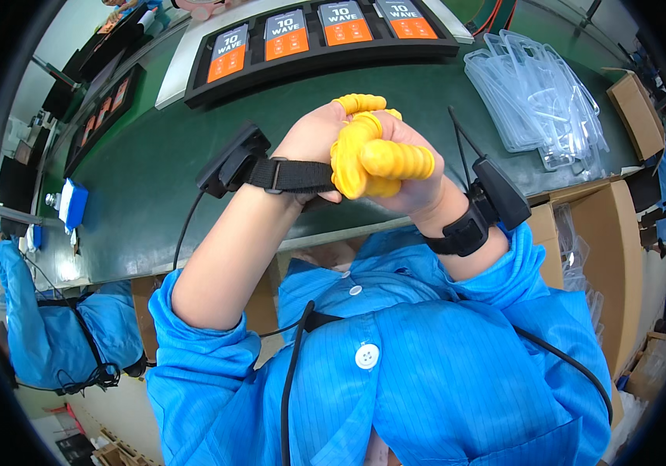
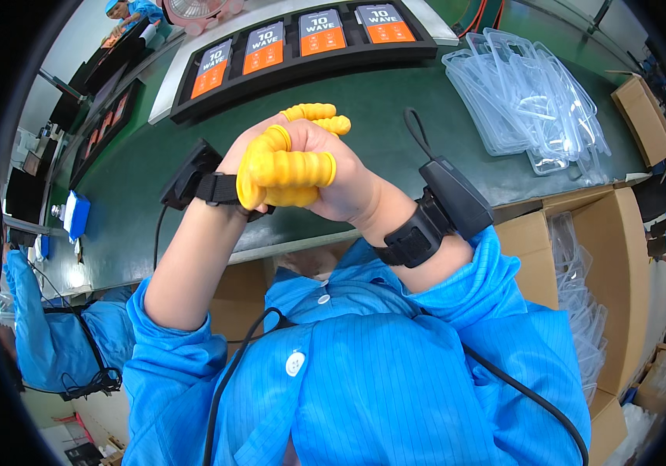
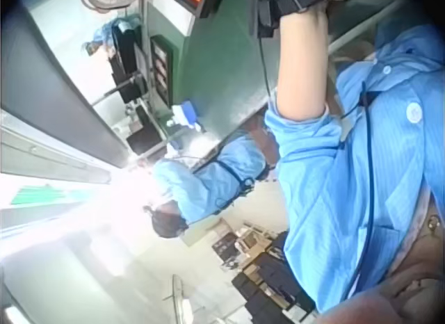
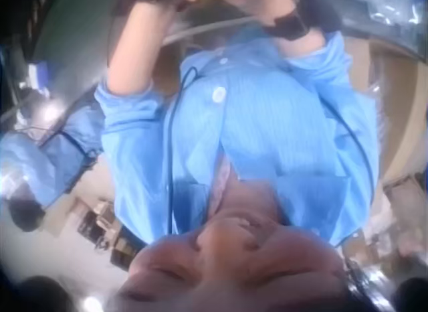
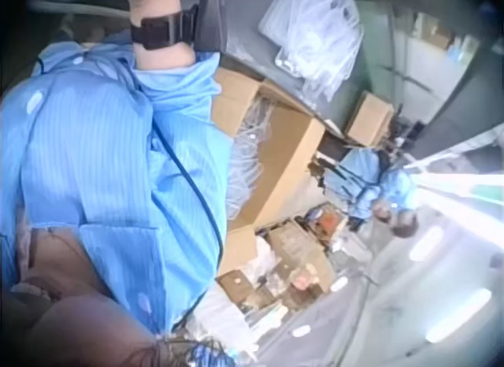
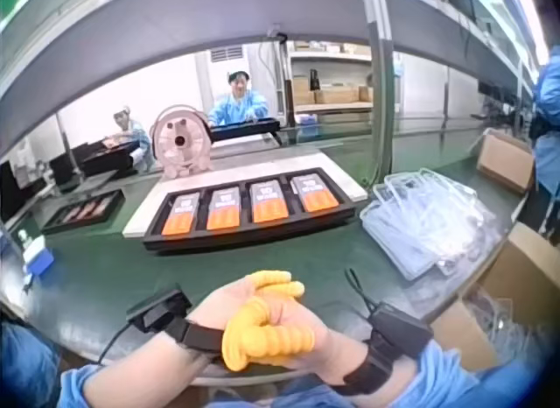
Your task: The person is assembling protective cases for electronics, placing them in trays and organizing them into larger shipping boxes on a factory line.
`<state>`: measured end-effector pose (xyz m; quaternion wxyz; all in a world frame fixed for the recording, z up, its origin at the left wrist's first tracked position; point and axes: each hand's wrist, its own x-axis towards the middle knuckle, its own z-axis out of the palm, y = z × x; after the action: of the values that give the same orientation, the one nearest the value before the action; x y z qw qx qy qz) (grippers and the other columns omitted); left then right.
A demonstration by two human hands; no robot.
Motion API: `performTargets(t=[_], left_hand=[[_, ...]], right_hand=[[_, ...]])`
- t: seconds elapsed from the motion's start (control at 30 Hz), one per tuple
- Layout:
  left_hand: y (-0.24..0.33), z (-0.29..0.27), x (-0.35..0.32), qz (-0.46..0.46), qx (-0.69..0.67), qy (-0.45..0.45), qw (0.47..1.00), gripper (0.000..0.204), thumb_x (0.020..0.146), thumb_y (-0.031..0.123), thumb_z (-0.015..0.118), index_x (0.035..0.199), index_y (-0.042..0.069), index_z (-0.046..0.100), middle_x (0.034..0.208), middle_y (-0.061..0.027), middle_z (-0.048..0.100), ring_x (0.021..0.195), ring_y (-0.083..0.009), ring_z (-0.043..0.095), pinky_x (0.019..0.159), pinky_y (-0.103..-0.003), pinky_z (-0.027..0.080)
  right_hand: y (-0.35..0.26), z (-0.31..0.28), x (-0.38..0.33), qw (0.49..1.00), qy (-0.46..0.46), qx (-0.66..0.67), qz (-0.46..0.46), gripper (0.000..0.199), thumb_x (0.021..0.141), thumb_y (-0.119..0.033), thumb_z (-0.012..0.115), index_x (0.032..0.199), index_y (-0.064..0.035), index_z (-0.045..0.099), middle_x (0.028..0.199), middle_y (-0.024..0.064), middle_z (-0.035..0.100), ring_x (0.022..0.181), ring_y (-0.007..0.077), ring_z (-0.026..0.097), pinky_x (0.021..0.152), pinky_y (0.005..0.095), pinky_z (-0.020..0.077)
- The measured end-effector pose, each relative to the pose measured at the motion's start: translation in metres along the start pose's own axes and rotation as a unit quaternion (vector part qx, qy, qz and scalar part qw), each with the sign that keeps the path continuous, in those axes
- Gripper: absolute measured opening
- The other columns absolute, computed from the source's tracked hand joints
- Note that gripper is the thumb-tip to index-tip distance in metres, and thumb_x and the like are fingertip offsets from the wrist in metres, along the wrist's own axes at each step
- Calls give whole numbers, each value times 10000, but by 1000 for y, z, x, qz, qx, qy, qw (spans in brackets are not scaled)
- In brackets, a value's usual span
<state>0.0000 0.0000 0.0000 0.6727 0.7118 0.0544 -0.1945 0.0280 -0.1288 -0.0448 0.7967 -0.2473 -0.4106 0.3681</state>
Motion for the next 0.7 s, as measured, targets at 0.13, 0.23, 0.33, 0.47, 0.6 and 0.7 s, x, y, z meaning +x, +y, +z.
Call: performTargets(t=[0.13,0.23,0.33,0.47,0.6,0.7], left_hand=[[-10,7,-8,53,-72,4,996,480,815,71,498,1270,14,354,1002,-114,569,556,-117,602,376,-180,468],[-20,6,-20,198,31,-2,980,483,783,1,510,1245,-3,368,991,-101,562,711,-158,605,553,-242,512],[-23,11,-49,70,223,-12,972,291,731,-13,568,1010,24,491,882,-68,550,816,-192,540,700,-323,436],[-34,16,-90,240,261,-30,935,203,736,-83,447,907,16,496,899,-121,490,868,-261,479,770,-326,384],[-38,6,-99,113,184,15,976,264,756,-85,405,979,-4,523,914,-98,547,858,-192,513,782,-278,403],[-37,-1,-102,105,-9,22,994,176,863,55,485,1008,-7,562,962,-104,597,844,-152,572,776,-276,451]], right_hand=[[-3,5,-1,999,-3,26,-46,280,791,-254,584,850,20,573,783,124,599,681,198,585,605,278,478],[-4,6,-3,997,-30,44,-48,239,811,-220,548,847,15,574,783,126,598,668,200,581,599,285,478],[-5,15,-14,982,100,153,-51,211,792,-197,580,780,12,599,741,124,602,641,188,569,584,281,463],[-15,27,-13,997,-50,51,-14,202,783,-171,602,729,23,604,728,110,606,644,160,553,592,264,435],[-1,31,-8,999,-24,35,1,212,790,-189,602,768,22,599,745,98,595,661,144,543,613,254,431],[-5,32,-5,997,41,67,-15,221,801,-197,591,795,24,594,764,96,593,675,147,545,625,253,431]])
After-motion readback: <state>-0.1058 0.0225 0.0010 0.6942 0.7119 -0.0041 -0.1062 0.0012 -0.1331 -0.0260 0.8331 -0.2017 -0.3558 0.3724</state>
